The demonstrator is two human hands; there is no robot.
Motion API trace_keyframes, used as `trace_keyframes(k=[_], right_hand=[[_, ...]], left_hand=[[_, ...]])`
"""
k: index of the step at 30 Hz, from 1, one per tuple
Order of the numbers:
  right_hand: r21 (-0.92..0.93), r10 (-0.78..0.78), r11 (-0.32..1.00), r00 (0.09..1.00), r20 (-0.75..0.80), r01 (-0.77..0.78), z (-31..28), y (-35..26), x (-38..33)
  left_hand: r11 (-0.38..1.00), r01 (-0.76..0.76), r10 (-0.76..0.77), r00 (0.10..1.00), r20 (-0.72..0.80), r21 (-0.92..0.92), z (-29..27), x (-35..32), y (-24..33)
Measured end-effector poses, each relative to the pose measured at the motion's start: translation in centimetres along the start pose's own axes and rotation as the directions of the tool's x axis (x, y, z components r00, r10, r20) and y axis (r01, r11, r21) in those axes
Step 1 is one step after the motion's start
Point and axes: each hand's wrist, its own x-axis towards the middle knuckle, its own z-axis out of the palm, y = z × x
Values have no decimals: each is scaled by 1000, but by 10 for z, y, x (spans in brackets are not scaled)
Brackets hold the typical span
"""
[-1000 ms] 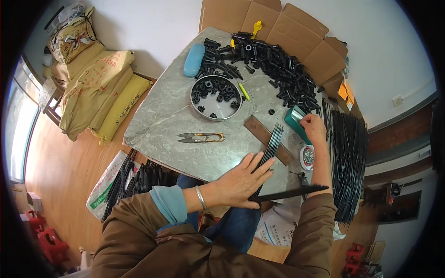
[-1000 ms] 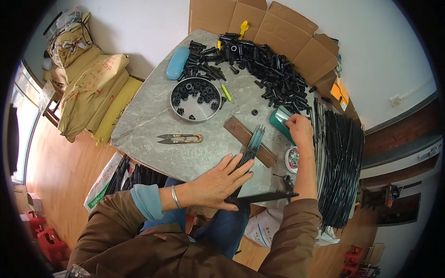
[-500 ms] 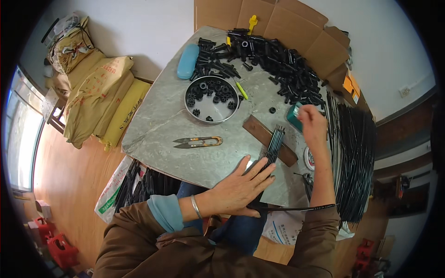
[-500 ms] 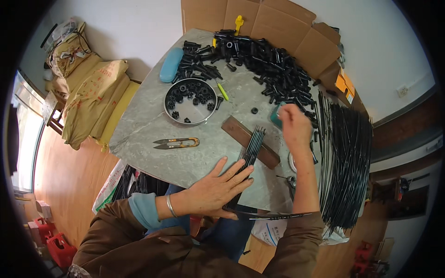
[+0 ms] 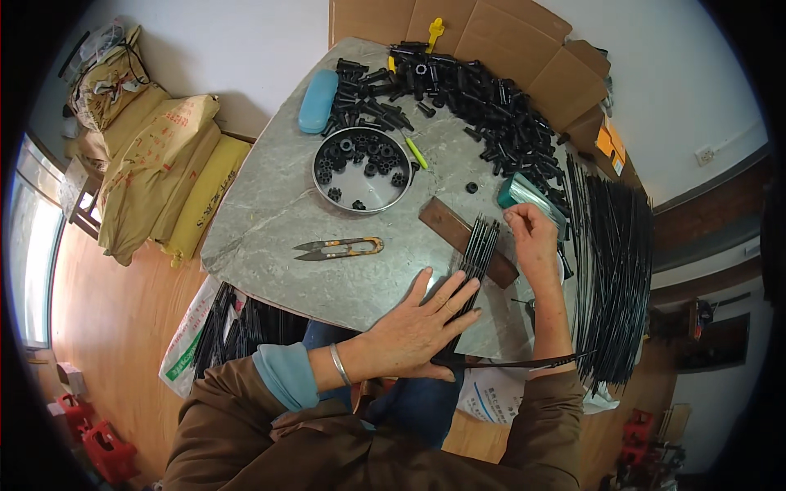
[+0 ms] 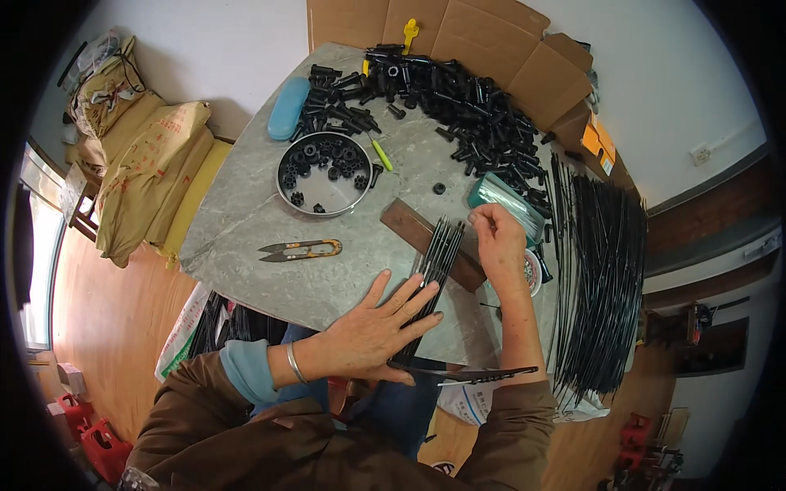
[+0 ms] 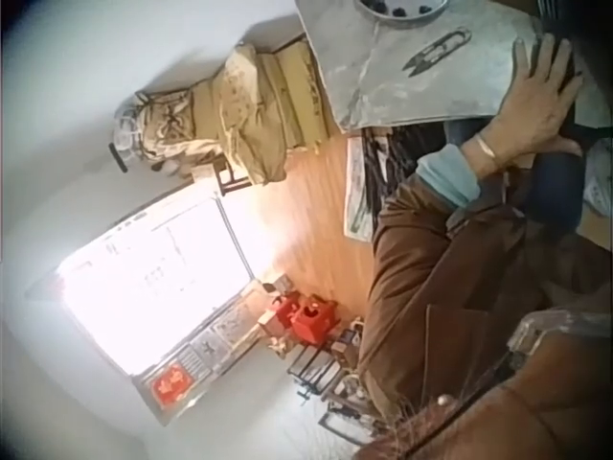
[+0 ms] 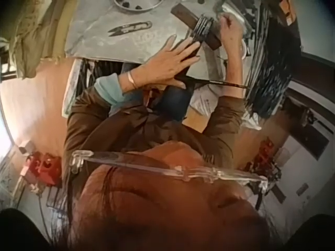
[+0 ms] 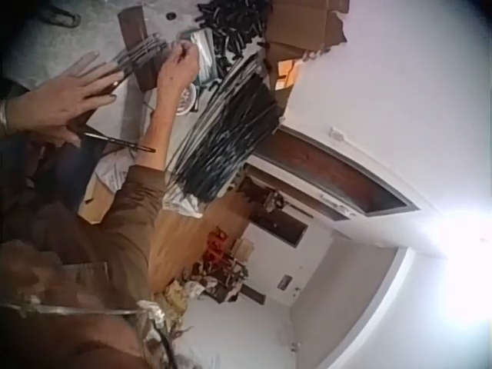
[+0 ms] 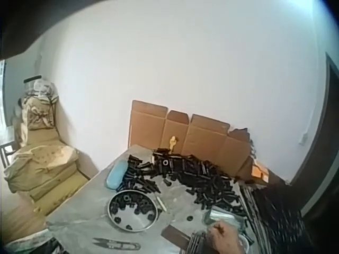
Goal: Assembling mechanical components by inserting wires into a connector and using pliers to secure or trim them.
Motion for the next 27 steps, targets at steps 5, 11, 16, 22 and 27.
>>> trace_keyframes(k=[5,11,16,22,27], right_hand=[[75,42,996,994,101,-50,6,-13,2],[-101,-125,987,992,2,125,-10,-1,-7],[-144,-120,981,989,86,132,-10,2,-27],[-60,-72,995,997,38,74,-10,-2,-32],[-38,-76,996,997,9,77,-8,8,-34]], left_hand=[[1000,7,-7,1000,22,10,-1,1,1],[1000,0,0,1000,20,0,3,2,1],[1000,9,-9,1000,30,4,6,1,-2],[1000,14,-13,999,36,-6,7,2,-1],[1000,15,-15,1000,17,-7,8,3,0]])
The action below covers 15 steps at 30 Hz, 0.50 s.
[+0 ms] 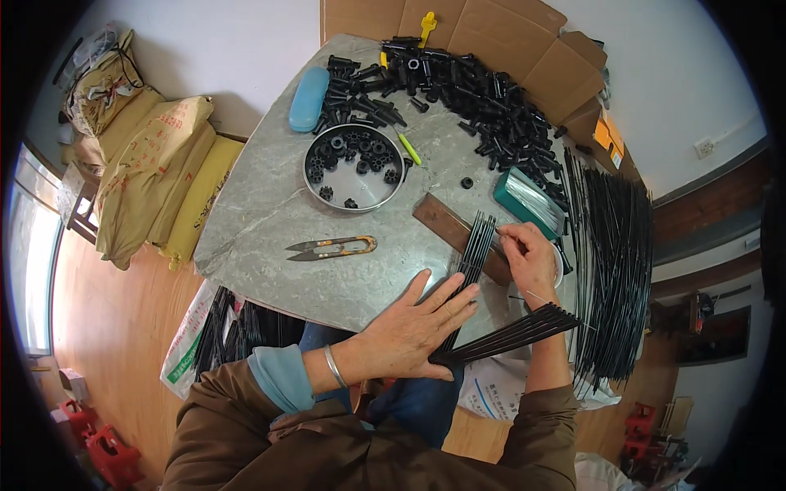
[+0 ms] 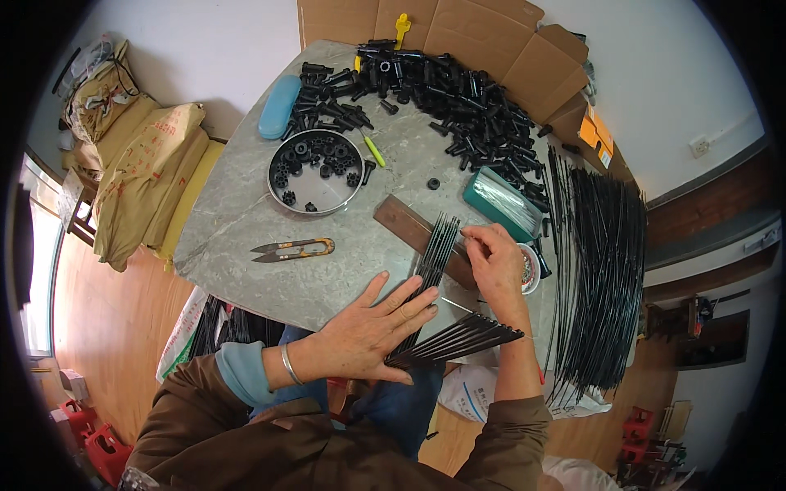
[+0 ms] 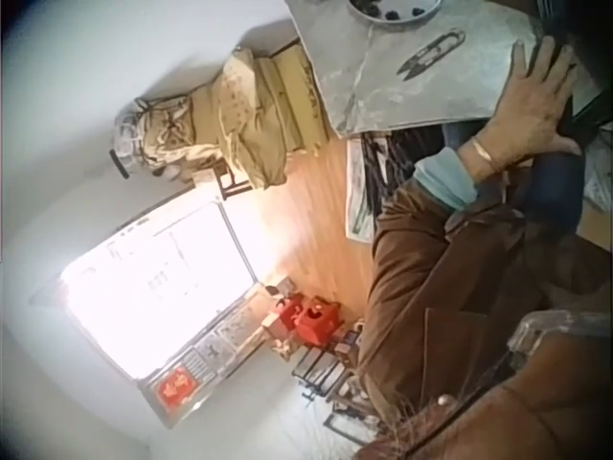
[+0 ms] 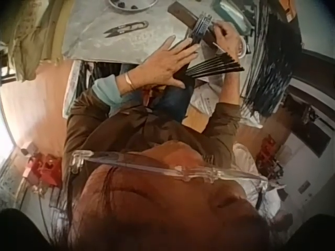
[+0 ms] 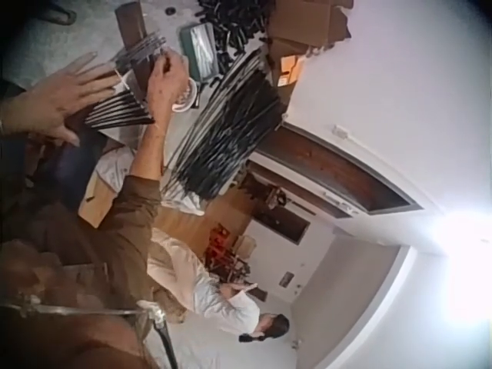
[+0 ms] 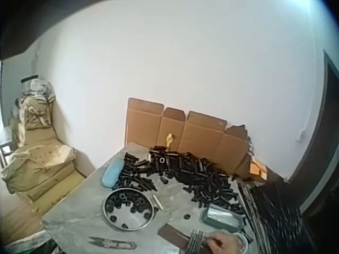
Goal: Assembling mechanical components by inserting wires into a connector and using pliers to secure or trim them.
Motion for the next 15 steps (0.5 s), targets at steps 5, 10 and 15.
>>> trace_keyframes(k=[5,10,15], right_hand=[[38,-4,999,1000,8,4,5,-4,3],[43,-46,998,997,-59,48,8,4,7],[326,207,921,977,52,-213,4,19,11]], left_hand=[[1000,11,-11,1000,0,3,-2,-3,-1],[1000,3,-3,1000,12,-3,-2,-3,-2],[1000,0,0,1000,14,7,-2,-2,-1]])
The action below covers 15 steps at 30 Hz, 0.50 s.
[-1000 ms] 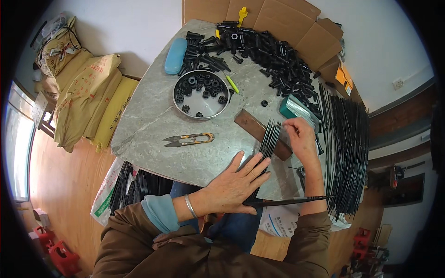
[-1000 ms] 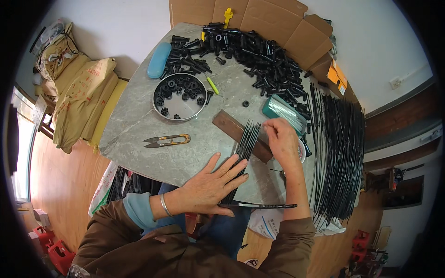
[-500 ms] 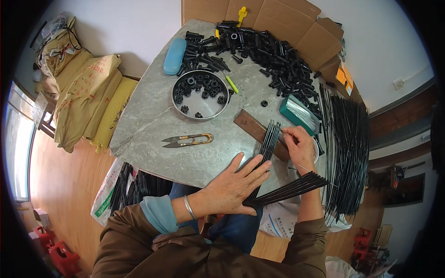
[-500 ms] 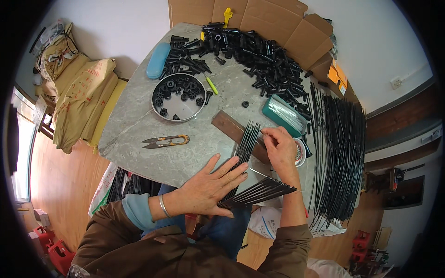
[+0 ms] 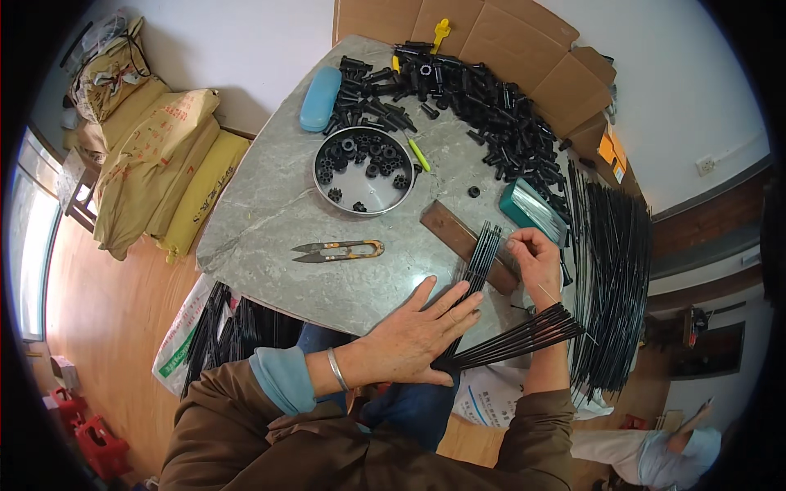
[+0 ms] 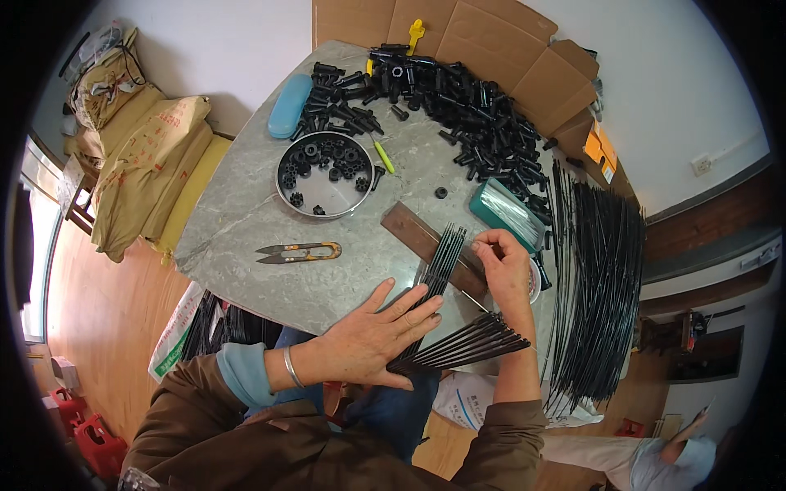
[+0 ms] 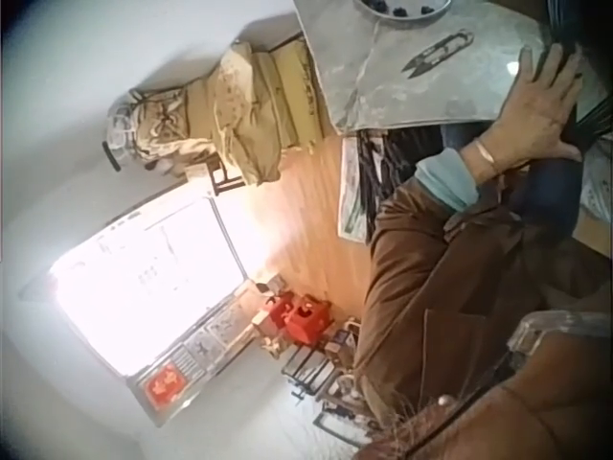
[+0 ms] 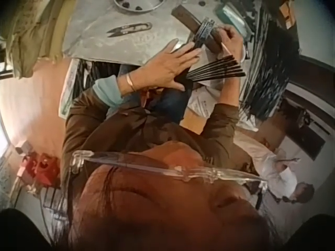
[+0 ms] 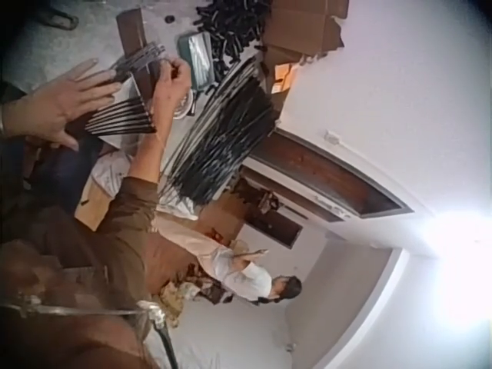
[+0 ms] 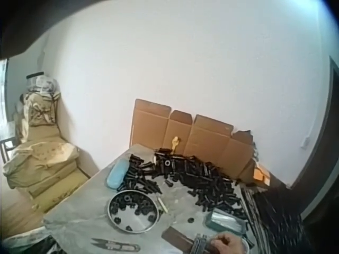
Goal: Assembling mechanical components by inserting wires into a connector and using pliers to secure or trim them.
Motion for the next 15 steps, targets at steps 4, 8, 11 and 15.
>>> trace_keyframes(k=[4,8,11,15], right_hand=[[-101,-69,992,996,55,74,0,-7,4],[-139,-51,988,996,71,61,5,-13,2],[-114,-63,991,995,73,71,5,-12,3],[-68,-85,994,994,71,90,6,-9,7]], left_hand=[[1000,2,-2,1000,-7,5,0,-1,-1],[1000,3,-2,1000,-17,2,1,-1,-1],[1000,2,-2,1000,-15,0,1,-1,-2],[1000,-10,10,1000,-27,7,1,-1,0]])
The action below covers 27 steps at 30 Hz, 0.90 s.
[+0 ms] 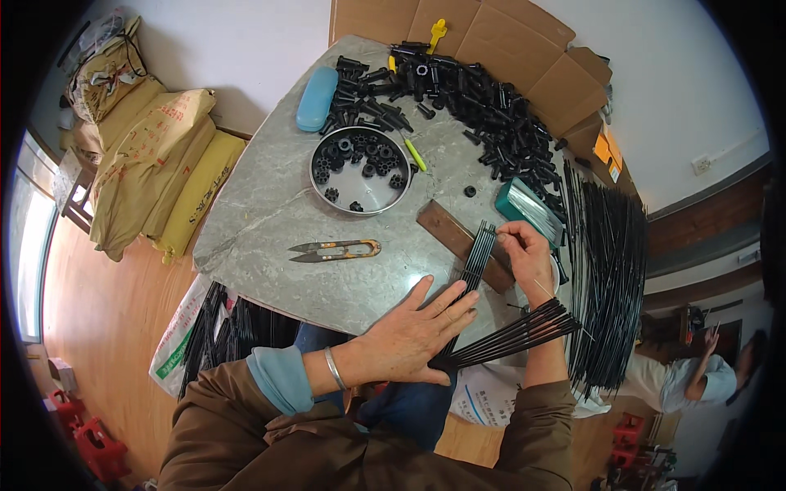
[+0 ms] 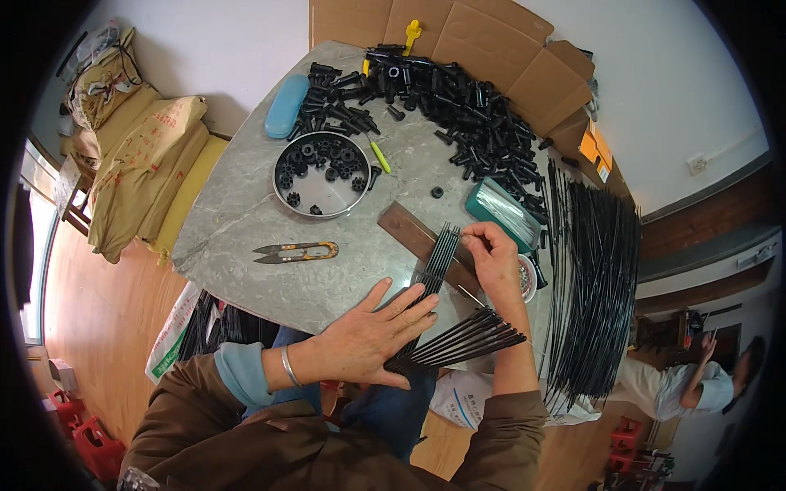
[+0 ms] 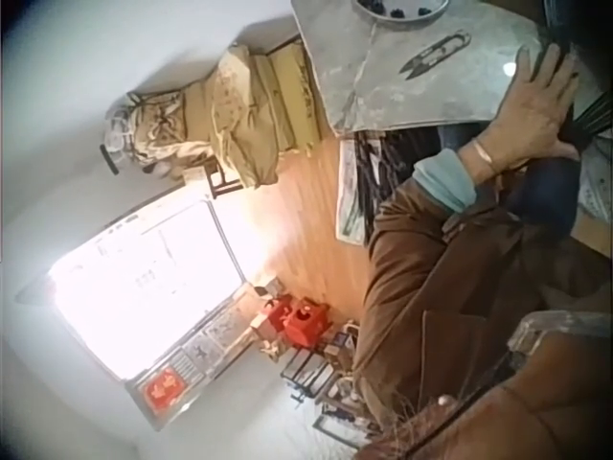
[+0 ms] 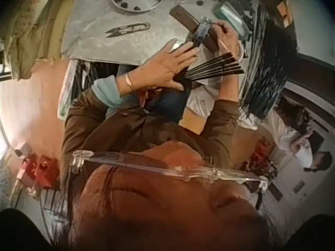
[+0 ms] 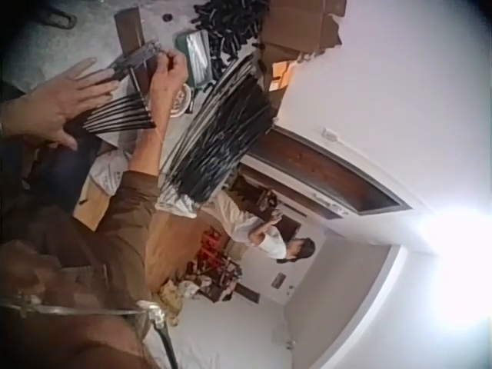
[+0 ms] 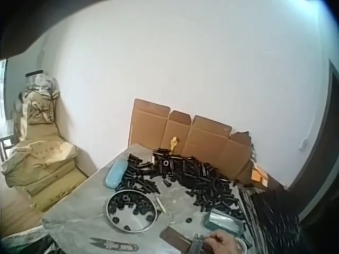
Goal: Assembling mechanical components by inserting wires into a connector and using pliers to secure or trim them.
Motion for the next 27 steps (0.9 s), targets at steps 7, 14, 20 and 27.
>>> trace_keyframes(k=[7,14,20,27], right_hand=[[60,88,994,996,13,-89,3,-9,5],[-66,-81,994,996,27,82,4,-13,7],[-39,-85,996,996,-4,85,11,-3,7],[-172,-273,951,959,-74,258,8,-10,5]], left_hand=[[1000,-2,2,1000,-15,-12,1,-1,-1],[1000,6,-6,1000,-4,3,1,-1,0],[1000,0,0,1000,0,-22,0,-1,0],[999,5,-6,1000,-3,-44,1,-1,-1]])
